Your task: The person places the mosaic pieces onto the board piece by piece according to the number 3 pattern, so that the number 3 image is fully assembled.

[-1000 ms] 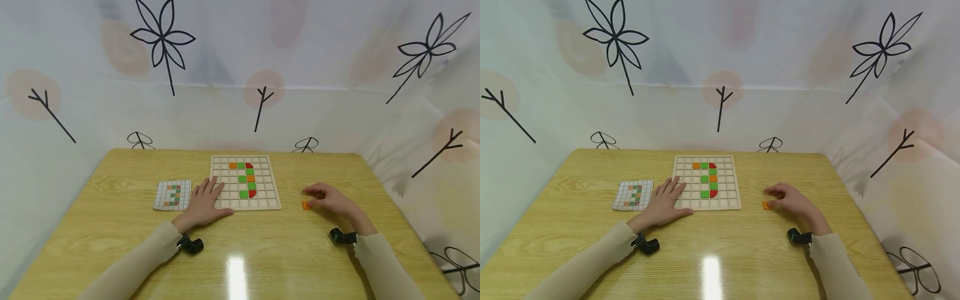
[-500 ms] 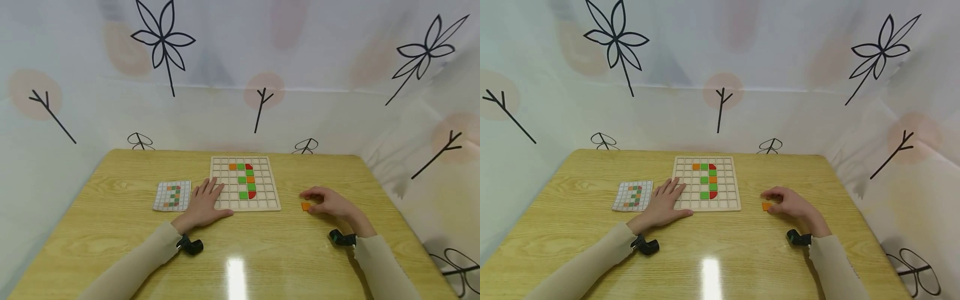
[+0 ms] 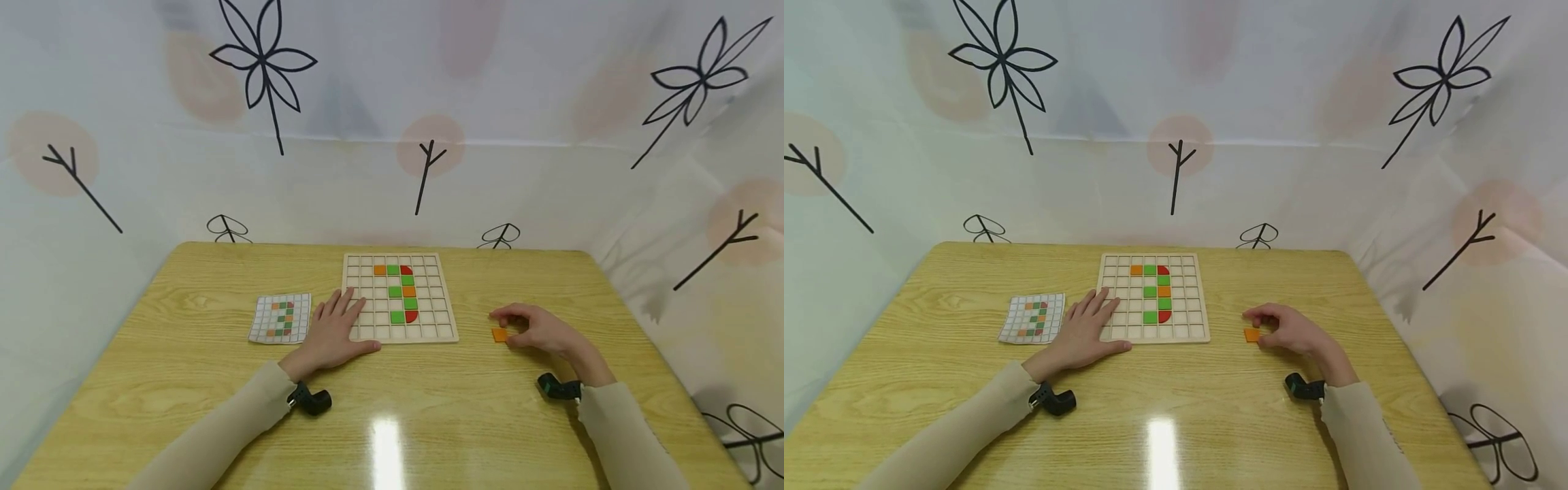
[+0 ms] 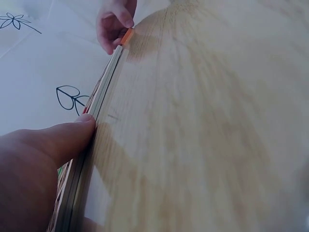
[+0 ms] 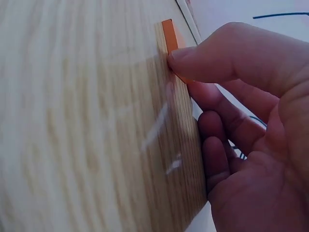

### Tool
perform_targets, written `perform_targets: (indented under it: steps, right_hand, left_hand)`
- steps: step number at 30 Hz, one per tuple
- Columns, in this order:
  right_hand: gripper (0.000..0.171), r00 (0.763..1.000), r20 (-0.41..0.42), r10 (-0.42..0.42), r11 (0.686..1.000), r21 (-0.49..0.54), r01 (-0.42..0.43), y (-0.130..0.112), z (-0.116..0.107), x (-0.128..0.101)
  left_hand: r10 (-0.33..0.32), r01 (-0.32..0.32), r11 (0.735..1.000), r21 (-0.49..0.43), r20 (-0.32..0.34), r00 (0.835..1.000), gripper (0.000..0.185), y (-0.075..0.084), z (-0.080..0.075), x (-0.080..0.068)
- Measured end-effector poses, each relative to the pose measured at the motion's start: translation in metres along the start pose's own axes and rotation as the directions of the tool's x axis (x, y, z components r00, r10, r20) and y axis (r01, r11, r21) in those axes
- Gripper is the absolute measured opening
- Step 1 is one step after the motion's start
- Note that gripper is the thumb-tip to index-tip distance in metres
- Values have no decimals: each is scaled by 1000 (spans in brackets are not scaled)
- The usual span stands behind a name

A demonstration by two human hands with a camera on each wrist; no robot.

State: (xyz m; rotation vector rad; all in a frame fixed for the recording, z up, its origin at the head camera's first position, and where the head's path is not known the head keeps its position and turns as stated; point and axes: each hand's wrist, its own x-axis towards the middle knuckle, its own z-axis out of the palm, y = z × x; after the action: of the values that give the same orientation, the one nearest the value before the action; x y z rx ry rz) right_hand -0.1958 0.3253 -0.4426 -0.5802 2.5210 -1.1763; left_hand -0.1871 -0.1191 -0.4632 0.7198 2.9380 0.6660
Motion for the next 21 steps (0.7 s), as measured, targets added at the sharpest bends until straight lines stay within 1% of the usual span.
perform_targets:
  steps: [6, 12, 16, 21]
  right_hand:
    - [48, 1000, 0, 5, 1000, -8, -5, -6, 1, 0]
    - [43, 999, -30, 12, 998, -66, -14, -9, 4, 1]
    - [40, 996, -71, 46, 995, -83, -51, -9, 6, 2]
    - [38, 992, -90, 84, 993, -78, -91, -10, 7, 2]
  left_hand:
    - [-1, 1, 1000, 4, 10, 1000, 96, 2, -2, 0]
    - [-4, 4, 1000, 9, 13, 1000, 96, 2, -3, 0]
    - [1, -1, 1000, 9, 9, 1000, 96, 2, -2, 0]
    - [4, -4, 1000, 8, 9, 1000, 96, 1, -2, 0]
